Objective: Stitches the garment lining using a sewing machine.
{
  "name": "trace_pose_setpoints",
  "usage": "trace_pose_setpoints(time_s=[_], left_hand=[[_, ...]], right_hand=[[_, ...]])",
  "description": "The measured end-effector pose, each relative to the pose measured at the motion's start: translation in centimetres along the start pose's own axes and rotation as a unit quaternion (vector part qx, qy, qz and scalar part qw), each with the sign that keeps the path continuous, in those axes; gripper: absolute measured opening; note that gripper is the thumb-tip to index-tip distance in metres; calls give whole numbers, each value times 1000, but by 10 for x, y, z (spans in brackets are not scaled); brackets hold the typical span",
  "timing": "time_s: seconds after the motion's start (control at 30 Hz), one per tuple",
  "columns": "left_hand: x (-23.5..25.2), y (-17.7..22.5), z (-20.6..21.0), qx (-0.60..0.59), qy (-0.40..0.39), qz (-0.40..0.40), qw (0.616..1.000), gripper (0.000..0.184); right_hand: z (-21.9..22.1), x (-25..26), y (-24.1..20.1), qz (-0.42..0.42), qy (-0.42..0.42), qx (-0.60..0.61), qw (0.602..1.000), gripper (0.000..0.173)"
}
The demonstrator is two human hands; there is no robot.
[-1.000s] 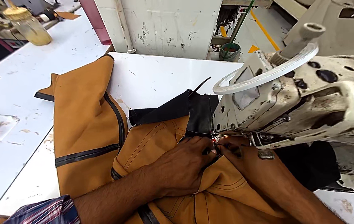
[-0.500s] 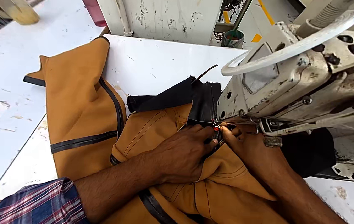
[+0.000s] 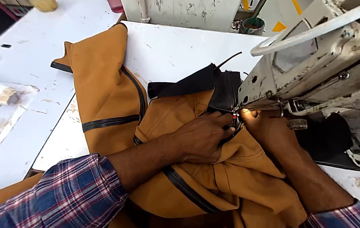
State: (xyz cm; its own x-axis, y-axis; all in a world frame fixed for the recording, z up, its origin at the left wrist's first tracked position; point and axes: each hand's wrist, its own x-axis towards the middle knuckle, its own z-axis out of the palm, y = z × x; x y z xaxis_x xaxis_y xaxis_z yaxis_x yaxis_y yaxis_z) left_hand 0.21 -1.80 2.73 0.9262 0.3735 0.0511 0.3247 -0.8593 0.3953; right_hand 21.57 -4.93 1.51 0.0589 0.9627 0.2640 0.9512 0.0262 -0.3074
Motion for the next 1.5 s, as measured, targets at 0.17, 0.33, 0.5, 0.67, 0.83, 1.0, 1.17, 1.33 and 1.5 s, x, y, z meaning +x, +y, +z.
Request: trace_pose_setpoints(time_s=[0.17,0.33,0.5,0.67,0.83,1.0,1.17,1.33,1.5], left_hand=[[-1,-2,1,-1,19,8,1000,39],[-4,-2,9,-18,69,14,997,35],[-6,-3,12,-10,88,17,996,45],[-5,0,13,15,80,14,997,34],[-7,0,14,36,76,10,996,47],[-10,-3,21,21,121,19,992,41],[-11,-2,19,23,153,29,988,35],[-11,3,2,5,123,45,991,31],[-8,0,-2,-20,94,62,993,26]], right_hand=[[18,20,29,-3,-9,-10,1000,32],[24,20,48,21,-22,39,999,29],[-27,-16,24,-126,28,-17,991,33],[-28,-36,35,-357,-44,-10,933,40],[-25,-36,51,-339,-63,-26,938,30],[-7,-45,56,-313,-65,16,947,27],[-4,-48,51,-251,-114,22,961,33],[-6,-46,41,-225,-164,21,960,33],[2,-53,55,-333,-113,45,935,29]])
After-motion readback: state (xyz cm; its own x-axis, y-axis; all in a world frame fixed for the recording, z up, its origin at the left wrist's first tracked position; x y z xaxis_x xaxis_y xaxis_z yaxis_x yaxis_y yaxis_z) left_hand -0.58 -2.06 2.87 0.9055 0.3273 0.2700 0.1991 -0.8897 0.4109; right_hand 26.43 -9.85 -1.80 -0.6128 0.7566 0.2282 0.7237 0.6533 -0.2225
